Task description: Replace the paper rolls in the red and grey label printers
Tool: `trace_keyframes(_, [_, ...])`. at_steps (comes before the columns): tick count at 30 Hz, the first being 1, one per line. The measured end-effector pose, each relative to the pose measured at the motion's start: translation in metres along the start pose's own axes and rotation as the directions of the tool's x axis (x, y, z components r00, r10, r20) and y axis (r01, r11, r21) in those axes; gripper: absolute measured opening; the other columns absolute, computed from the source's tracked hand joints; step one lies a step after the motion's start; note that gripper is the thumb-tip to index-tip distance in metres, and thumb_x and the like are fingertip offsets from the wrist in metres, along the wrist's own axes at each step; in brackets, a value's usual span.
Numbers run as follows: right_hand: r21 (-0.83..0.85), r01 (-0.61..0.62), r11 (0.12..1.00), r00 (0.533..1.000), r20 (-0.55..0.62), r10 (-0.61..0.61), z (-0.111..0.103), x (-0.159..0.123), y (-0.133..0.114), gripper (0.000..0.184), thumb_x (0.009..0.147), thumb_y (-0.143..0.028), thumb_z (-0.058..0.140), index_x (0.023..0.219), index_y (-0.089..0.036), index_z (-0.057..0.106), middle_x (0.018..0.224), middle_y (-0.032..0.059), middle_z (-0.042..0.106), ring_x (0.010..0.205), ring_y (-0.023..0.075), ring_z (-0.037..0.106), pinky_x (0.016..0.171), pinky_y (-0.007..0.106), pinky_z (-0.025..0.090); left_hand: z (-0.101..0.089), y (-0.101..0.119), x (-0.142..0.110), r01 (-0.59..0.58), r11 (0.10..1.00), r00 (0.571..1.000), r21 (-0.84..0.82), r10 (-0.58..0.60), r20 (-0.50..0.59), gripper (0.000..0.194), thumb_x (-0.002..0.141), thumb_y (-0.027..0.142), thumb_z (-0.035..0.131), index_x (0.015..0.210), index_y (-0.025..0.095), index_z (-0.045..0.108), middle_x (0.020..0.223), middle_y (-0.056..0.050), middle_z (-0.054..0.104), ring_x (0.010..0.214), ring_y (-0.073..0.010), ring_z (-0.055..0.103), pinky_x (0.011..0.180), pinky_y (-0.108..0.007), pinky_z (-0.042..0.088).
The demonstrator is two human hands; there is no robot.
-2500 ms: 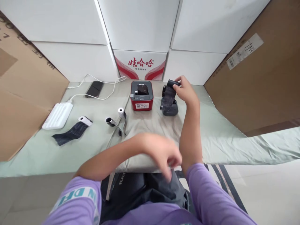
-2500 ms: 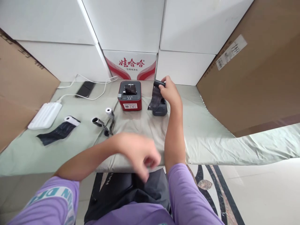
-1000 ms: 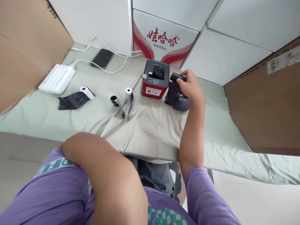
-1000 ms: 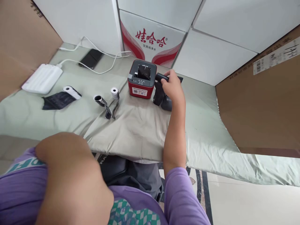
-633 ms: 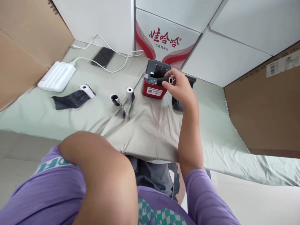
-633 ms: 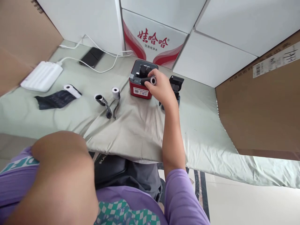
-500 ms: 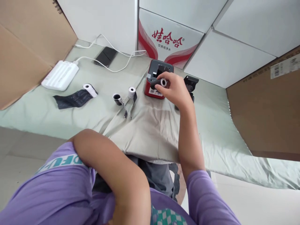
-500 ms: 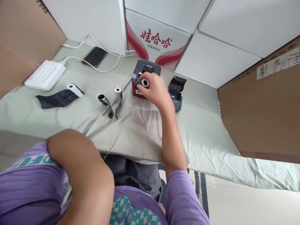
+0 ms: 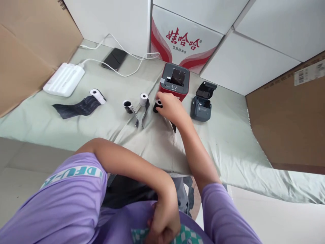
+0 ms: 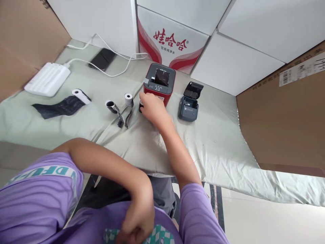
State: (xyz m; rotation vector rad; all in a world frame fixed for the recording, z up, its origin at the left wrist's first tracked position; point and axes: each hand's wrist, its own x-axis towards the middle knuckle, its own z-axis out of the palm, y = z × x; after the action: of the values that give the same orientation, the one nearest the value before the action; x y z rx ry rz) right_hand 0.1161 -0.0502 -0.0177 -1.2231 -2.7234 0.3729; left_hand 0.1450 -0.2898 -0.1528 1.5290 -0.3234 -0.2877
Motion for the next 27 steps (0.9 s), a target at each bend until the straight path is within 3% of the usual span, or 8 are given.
trace_keyframes(2, [-0.023, 0.016, 1.000, 1.000, 0.024, -0.015, 0.007, 0.001, -0.001, 0.021, 0.092, -0.022, 0.058, 0.112, -0.022, 0.061, 0.116, 0.0130, 0.068, 0.110, 0.0319, 0.062, 0.087, 0.042, 0.049, -0.014, -0.006, -0.007, 0.011, 0.996, 0.963, -0.092, 0.014, 0.270, 0.041, 0.064, 0.046, 0.090, 0.048, 0.021, 0.061, 0.049, 0.006, 0.055, 0.047, -0.0125, 0.054, 0.042, -0.022, 0.041])
trace_keyframes(3, [-0.032, 0.021, 0.999, 0.999, 0.027, -0.020, 0.010, 0.001, -0.002, 0.020, 0.092, -0.022, 0.058, 0.112, -0.022, 0.061, 0.115, 0.0126, 0.068, 0.110, 0.0315, 0.062, 0.087, 0.042, 0.050, -0.020, -0.010, -0.011, 0.046, 0.994, 0.945, -0.102, -0.010, 0.328, 0.042, 0.061, 0.042, 0.091, 0.043, 0.021, 0.059, 0.045, 0.005, 0.052, 0.043, -0.0124, 0.051, 0.039, -0.023, 0.037])
trace_keyframes(6, [-0.043, 0.030, 0.999, 1.000, 0.003, -0.030, 0.009, -0.002, -0.006, 0.023, 0.094, -0.023, 0.057, 0.116, -0.022, 0.061, 0.115, 0.0121, 0.068, 0.109, 0.0306, 0.063, 0.087, 0.041, 0.050, -0.032, -0.022, -0.018, 0.261, 0.965, 0.929, 0.028, -0.259, 0.265, 0.036, 0.054, 0.035, 0.093, 0.041, 0.021, 0.062, 0.045, 0.002, 0.056, 0.040, -0.0144, 0.052, 0.037, -0.026, 0.033])
trace_keyframes(11, [0.010, 0.079, 0.997, 0.986, -0.146, -0.077, -0.009, -0.008, -0.018, 0.032, 0.098, -0.027, 0.051, 0.129, -0.021, 0.058, 0.119, 0.0113, 0.067, 0.113, 0.0302, 0.058, 0.094, 0.044, 0.047, -0.037, -0.035, -0.007, 0.505, 0.829, 0.748, 0.240, -0.559, 0.358, 0.030, 0.053, 0.033, 0.090, 0.042, 0.022, 0.065, 0.049, 0.000, 0.061, 0.046, -0.0169, 0.054, 0.044, -0.028, 0.035])
trace_keyframes(15, [0.011, 0.208, 0.978, 0.962, -0.182, -0.203, -0.005, -0.005, -0.036, 0.036, 0.101, -0.025, 0.046, 0.136, -0.021, 0.057, 0.126, 0.0118, 0.067, 0.127, 0.0331, 0.048, 0.106, 0.051, 0.039, -0.038, -0.027, -0.002, 0.523, 0.799, 0.732, 0.297, -0.599, 0.325, 0.030, 0.054, 0.033, 0.091, 0.043, 0.021, 0.065, 0.053, -0.003, 0.064, 0.048, -0.0197, 0.058, 0.044, -0.030, 0.037])
trace_keyframes(19, [-0.054, 0.323, 0.945, 0.937, -0.120, -0.327, 0.026, 0.005, -0.058, 0.044, 0.100, -0.026, 0.050, 0.144, -0.027, 0.052, 0.139, 0.0114, 0.062, 0.136, 0.0358, 0.040, 0.111, 0.057, 0.031, -0.043, -0.014, -0.002, 0.534, 0.779, 0.668, 0.327, -0.627, 0.402, 0.030, 0.062, 0.031, 0.086, 0.044, 0.021, 0.065, 0.054, -0.003, 0.064, 0.052, -0.0197, 0.059, 0.047, -0.030, 0.038])
trace_keyframes(23, [-0.096, 0.355, 0.930, 0.931, -0.058, -0.361, 0.049, 0.012, -0.070, 0.043, 0.095, -0.007, 0.044, 0.133, -0.024, 0.057, 0.119, 0.0085, 0.069, 0.122, 0.0308, 0.051, 0.107, 0.054, 0.033, -0.043, -0.017, -0.002, 0.545, 0.778, 0.667, 0.313, -0.628, 0.401, 0.027, 0.062, 0.029, 0.083, 0.044, 0.021, 0.065, 0.052, -0.002, 0.063, 0.052, -0.0199, 0.059, 0.047, -0.029, 0.037])
trace_keyframes(27, [0.163, 0.393, 0.905, 0.918, -0.125, -0.376, 0.017, 0.008, -0.054, 0.021, 0.092, -0.015, 0.051, 0.112, -0.020, 0.055, 0.102, 0.0033, 0.068, 0.100, 0.0214, 0.059, 0.094, 0.039, 0.043, -0.040, -0.026, -0.003, 0.546, 0.789, 0.712, 0.282, -0.615, 0.340, 0.027, 0.054, 0.027, 0.089, 0.043, 0.021, 0.065, 0.049, 0.000, 0.061, 0.050, -0.0188, 0.057, 0.049, -0.029, 0.038])
